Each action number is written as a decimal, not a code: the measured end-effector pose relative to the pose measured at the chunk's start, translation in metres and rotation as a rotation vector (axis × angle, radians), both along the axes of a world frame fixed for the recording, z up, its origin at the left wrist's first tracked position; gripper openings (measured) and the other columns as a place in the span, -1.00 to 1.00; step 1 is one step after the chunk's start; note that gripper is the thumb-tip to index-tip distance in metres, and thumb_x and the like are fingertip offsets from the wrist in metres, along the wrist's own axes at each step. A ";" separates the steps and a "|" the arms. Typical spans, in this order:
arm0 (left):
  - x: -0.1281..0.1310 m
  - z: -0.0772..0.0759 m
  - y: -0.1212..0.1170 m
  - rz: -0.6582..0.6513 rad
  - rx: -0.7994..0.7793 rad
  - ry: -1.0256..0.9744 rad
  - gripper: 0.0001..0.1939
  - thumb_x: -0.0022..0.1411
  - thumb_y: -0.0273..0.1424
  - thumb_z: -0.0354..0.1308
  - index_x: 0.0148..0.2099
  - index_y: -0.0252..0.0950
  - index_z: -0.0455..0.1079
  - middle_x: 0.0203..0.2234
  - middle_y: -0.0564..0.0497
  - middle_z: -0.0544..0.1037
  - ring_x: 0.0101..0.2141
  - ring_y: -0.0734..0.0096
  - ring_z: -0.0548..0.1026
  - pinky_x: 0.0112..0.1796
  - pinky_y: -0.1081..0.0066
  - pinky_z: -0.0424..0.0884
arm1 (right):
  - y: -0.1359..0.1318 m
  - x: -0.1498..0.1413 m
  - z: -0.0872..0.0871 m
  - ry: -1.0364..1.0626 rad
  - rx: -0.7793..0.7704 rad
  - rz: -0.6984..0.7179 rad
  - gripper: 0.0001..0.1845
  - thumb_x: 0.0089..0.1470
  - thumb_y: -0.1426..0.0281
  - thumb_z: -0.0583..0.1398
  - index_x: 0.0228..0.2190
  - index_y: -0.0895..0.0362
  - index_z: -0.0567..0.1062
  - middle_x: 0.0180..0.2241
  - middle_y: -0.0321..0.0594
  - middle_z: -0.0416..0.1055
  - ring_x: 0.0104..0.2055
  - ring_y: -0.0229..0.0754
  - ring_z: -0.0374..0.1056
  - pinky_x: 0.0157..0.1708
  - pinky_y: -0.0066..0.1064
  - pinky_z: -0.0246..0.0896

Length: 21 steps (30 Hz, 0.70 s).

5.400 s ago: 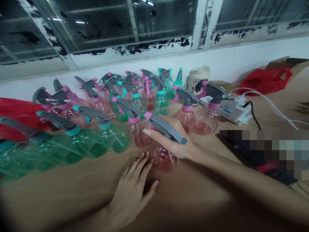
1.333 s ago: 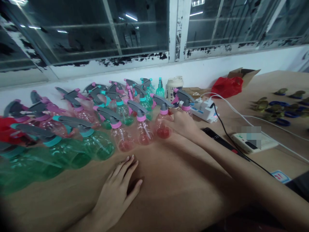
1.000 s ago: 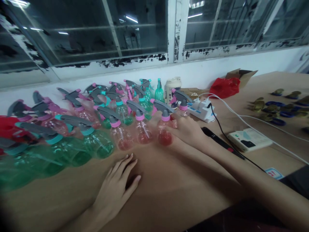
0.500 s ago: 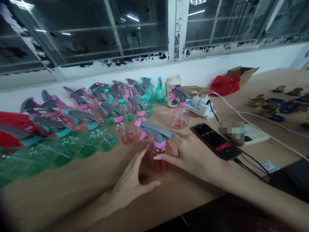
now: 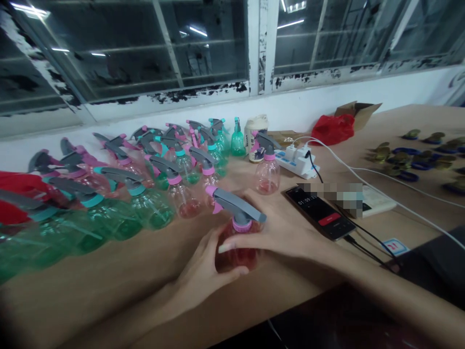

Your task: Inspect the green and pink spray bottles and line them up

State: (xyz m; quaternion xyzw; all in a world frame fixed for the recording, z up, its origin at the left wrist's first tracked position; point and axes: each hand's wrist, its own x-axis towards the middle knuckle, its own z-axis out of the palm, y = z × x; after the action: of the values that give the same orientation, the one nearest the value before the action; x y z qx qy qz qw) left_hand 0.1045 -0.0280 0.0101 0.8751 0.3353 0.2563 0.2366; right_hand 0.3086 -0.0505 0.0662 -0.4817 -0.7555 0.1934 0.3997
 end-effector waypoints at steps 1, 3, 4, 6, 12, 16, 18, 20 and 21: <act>0.001 0.000 0.000 -0.004 0.012 0.000 -0.26 0.11 -0.21 0.29 0.25 -0.21 0.06 0.09 -0.19 0.35 0.07 -0.04 0.36 -0.02 -0.08 0.35 | 0.002 -0.002 -0.001 0.096 -0.032 0.023 -0.40 -0.11 0.10 0.32 -0.03 -0.04 0.36 -0.09 -0.22 0.44 -0.17 -0.07 0.43 -0.25 -0.28 0.40; 0.004 0.001 0.001 -0.011 0.045 0.012 -0.25 0.11 -0.20 0.29 0.26 -0.20 0.06 0.06 -0.18 0.38 0.04 -0.03 0.39 -0.04 -0.05 0.38 | 0.004 -0.007 -0.001 0.224 -0.075 0.051 -0.44 -0.06 0.15 0.31 -0.01 -0.05 0.33 -0.12 -0.25 0.45 -0.25 -0.15 0.44 -0.33 -0.36 0.41; 0.006 0.001 0.001 -0.015 0.061 0.022 -0.23 0.10 -0.19 0.29 0.27 -0.20 0.05 0.05 -0.18 0.39 0.02 -0.03 0.40 -0.05 -0.04 0.39 | 0.005 -0.009 -0.001 0.256 -0.079 0.058 -0.49 -0.05 0.15 0.29 -0.04 -0.05 0.35 -0.17 -0.27 0.46 -0.28 -0.17 0.43 -0.36 -0.38 0.40; 0.008 0.003 0.003 -0.021 0.077 0.045 -0.20 0.08 -0.17 0.30 0.28 -0.21 0.04 0.04 -0.19 0.40 0.01 -0.04 0.42 -0.08 -0.03 0.41 | 0.007 -0.012 0.001 0.288 -0.071 0.039 -0.59 -0.01 0.13 0.26 -0.12 -0.03 0.41 -0.24 -0.28 0.46 -0.29 -0.17 0.43 -0.36 -0.37 0.39; 0.007 0.004 0.005 -0.042 0.053 0.056 -0.21 0.06 -0.15 0.32 0.23 -0.27 0.08 0.07 -0.23 0.36 0.06 -0.07 0.36 -0.01 -0.05 0.35 | 0.010 -0.016 0.003 0.276 -0.031 -0.033 -0.80 0.06 0.15 0.20 -0.35 -0.01 0.47 -0.38 -0.32 0.47 -0.33 -0.18 0.42 -0.34 -0.36 0.39; 0.004 -0.001 0.008 -0.084 0.068 0.052 -0.13 0.05 -0.13 0.33 0.28 -0.26 0.00 0.11 -0.23 0.33 0.09 -0.04 0.33 0.03 0.00 0.32 | 0.013 -0.020 0.005 0.302 -0.025 -0.008 -0.90 0.06 0.24 0.17 -0.39 -0.02 0.44 -0.39 -0.32 0.45 -0.34 -0.16 0.41 -0.33 -0.32 0.38; 0.001 -0.005 0.012 -0.108 0.075 0.067 -0.08 0.05 -0.10 0.34 0.30 -0.28 -0.05 0.14 -0.25 0.30 0.12 -0.06 0.29 0.06 -0.02 0.27 | 0.015 -0.019 0.003 0.301 -0.032 0.007 -0.88 0.07 0.22 0.15 -0.42 -0.02 0.42 -0.42 -0.30 0.43 -0.37 -0.15 0.40 -0.37 -0.30 0.37; -0.005 -0.009 0.016 -0.135 0.076 0.099 -0.01 0.04 -0.06 0.33 0.33 -0.28 -0.13 0.18 -0.28 0.25 0.16 -0.08 0.23 0.09 -0.07 0.20 | 0.017 -0.018 0.001 0.316 -0.020 0.037 -0.87 0.08 0.22 0.14 -0.40 -0.01 0.41 -0.42 -0.28 0.41 -0.36 -0.14 0.38 -0.37 -0.29 0.34; -0.008 -0.011 0.019 -0.144 0.080 0.120 0.01 0.05 -0.05 0.31 0.34 -0.28 -0.17 0.20 -0.29 0.21 0.18 -0.09 0.20 0.11 -0.08 0.17 | 0.017 -0.018 0.000 0.332 -0.009 0.055 -0.88 0.09 0.23 0.14 -0.39 0.00 0.41 -0.40 -0.27 0.41 -0.35 -0.14 0.37 -0.34 -0.29 0.33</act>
State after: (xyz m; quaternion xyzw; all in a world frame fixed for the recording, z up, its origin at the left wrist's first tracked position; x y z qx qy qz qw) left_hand 0.0966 -0.0090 -0.0007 0.9195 0.2748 0.1987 0.1989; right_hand 0.2911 -0.0330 0.0663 -0.4239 -0.6911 0.2847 0.5115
